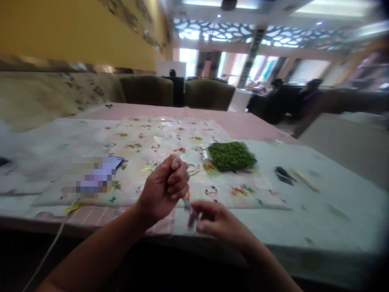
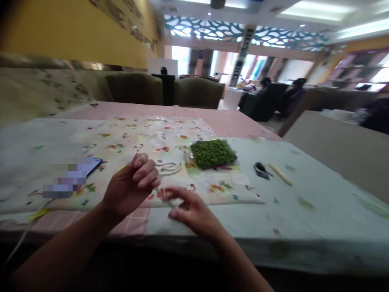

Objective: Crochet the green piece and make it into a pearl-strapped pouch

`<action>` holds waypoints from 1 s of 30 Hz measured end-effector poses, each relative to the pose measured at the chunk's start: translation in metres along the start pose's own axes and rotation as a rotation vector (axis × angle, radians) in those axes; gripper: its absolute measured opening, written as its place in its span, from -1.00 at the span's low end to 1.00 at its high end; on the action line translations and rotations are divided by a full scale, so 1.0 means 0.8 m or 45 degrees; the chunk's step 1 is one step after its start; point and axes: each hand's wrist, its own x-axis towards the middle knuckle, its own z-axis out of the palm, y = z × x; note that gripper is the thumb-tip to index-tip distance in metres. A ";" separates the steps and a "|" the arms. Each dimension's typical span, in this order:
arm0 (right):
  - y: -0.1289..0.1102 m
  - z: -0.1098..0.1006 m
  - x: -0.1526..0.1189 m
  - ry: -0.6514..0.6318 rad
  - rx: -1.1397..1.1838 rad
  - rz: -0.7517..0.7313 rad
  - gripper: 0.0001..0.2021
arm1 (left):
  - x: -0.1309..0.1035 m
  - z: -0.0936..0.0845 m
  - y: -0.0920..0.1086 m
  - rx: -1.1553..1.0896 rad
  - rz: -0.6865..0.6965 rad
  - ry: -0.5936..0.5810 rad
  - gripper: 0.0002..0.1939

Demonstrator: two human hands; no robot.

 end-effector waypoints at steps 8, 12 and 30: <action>-0.006 0.077 0.048 -0.227 -0.263 -0.238 -0.67 | -0.067 0.000 0.039 0.042 0.108 -0.080 -0.69; -0.003 0.076 0.105 -0.274 -0.572 -0.322 -0.77 | -0.075 -0.034 0.052 0.449 0.194 0.188 -0.68; 0.088 0.048 0.153 -0.333 -1.364 -0.664 -0.48 | -0.109 -0.176 0.080 2.635 0.034 -0.061 -0.81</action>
